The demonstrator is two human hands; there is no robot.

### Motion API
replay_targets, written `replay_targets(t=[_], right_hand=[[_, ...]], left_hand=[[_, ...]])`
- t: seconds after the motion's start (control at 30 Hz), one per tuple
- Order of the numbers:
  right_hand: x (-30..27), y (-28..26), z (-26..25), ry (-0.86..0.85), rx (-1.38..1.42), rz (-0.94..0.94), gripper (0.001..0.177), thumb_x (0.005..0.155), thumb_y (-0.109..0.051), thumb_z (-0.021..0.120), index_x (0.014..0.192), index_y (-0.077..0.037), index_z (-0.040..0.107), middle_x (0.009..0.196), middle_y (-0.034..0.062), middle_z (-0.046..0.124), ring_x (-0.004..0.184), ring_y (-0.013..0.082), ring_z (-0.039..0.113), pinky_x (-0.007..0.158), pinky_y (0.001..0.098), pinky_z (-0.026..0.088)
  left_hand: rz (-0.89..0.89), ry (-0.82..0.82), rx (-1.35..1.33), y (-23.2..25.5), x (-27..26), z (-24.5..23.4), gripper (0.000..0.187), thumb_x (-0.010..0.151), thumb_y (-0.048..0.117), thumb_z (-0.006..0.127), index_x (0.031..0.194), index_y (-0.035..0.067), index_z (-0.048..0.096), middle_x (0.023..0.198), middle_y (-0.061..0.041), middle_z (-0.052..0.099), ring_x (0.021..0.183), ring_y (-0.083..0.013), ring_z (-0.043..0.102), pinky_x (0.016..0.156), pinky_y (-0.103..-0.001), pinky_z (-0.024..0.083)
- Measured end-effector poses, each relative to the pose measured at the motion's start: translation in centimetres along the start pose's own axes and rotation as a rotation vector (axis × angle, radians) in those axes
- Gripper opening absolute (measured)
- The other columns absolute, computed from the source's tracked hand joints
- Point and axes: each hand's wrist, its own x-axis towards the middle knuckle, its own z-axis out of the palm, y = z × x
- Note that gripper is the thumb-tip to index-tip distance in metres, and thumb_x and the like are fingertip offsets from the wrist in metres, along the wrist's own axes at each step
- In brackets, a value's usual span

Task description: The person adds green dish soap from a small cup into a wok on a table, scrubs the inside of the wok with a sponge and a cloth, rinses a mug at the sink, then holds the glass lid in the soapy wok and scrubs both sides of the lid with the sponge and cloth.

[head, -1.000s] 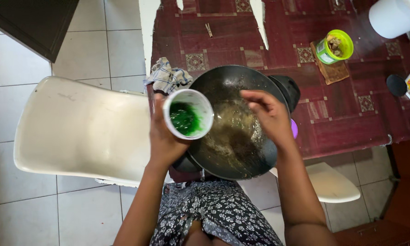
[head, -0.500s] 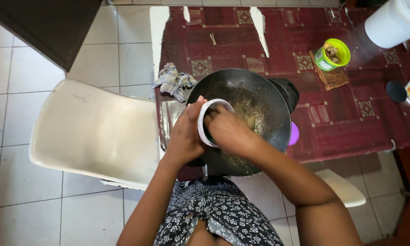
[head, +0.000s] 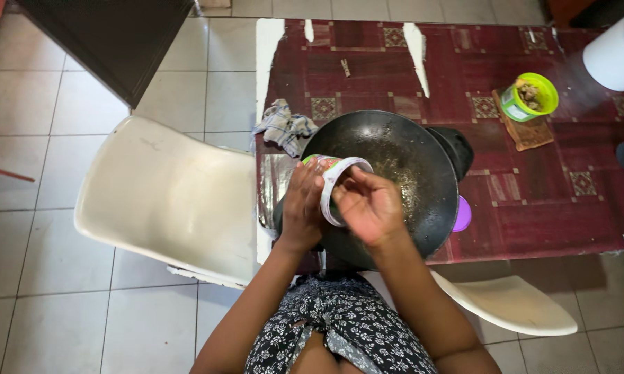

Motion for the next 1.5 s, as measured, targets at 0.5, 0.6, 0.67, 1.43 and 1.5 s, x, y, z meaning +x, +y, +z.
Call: replay_targets(t=[0.5, 0.6, 0.67, 1.43, 1.5], right_hand=[[-2.4, -2.4, 1.8, -0.161, -0.032, 0.002, 0.037, 0.094, 0.005, 0.049, 0.129, 0.012, 0.06, 0.126, 0.0273, 0.067, 0.115, 0.0349, 0.066, 0.105, 0.0421, 0.053], [-1.8, -5.1, 0.0, -0.219, -0.308, -0.28, 0.034, 0.097, 0.007, 0.05, 0.129, 0.007, 0.061, 0.128, 0.024, 0.067, 0.115, 0.0319, 0.068, 0.107, 0.0418, 0.055], [-0.5, -6.9, -2.7, -0.139, -0.769, -0.559, 0.034, 0.1, 0.005, 0.051, 0.131, 0.002, 0.063, 0.129, 0.0208, 0.069, 0.115, 0.0274, 0.068, 0.106, 0.0379, 0.055], [2.0, -12.8, -7.9, 0.187, -2.637, -0.294, 0.031, 0.086, -0.009, 0.06, 0.114, -0.009, 0.073, 0.12, 0.0182, 0.068, 0.106, 0.0374, 0.065, 0.093, 0.0476, 0.052], [1.2, -13.8, -6.1, 0.428, -2.514, -0.443, 0.025, 0.086, -0.007, 0.063, 0.108, -0.011, 0.074, 0.11, 0.0156, 0.07, 0.097, 0.0347, 0.07, 0.088, 0.0438, 0.055]], left_hand=[[-0.107, -0.005, 0.044, 0.3, 2.0, 1.1, 0.092, 0.091, 0.015, 0.078, 0.162, 0.015, 0.02, 0.155, -0.02, 0.048, 0.145, -0.0438, 0.049, 0.128, -0.057, 0.035], [-0.339, 0.039, -0.021, -0.4, 2.0, 0.5, 0.101, 0.082, 0.019, 0.087, 0.162, 0.015, 0.025, 0.153, -0.02, 0.05, 0.142, -0.0428, 0.054, 0.124, -0.049, 0.041], [-0.423, 0.07, 0.112, -1.6, 1.9, 0.3, 0.112, 0.08, 0.023, 0.09, 0.164, 0.012, 0.017, 0.157, -0.023, 0.045, 0.143, -0.0445, 0.051, 0.122, -0.047, 0.041], [-0.827, -0.108, -0.161, -12.8, -10.3, 1.0, 0.123, 0.081, 0.021, 0.092, 0.165, 0.006, 0.004, 0.164, -0.028, 0.036, 0.143, -0.0353, 0.052, 0.112, -0.04, 0.047], [-0.919, -0.152, -0.09, -12.7, -11.0, 1.3, 0.124, 0.077, 0.021, 0.093, 0.163, 0.007, 0.005, 0.161, -0.028, 0.037, 0.142, -0.0363, 0.049, 0.11, -0.04, 0.046]])
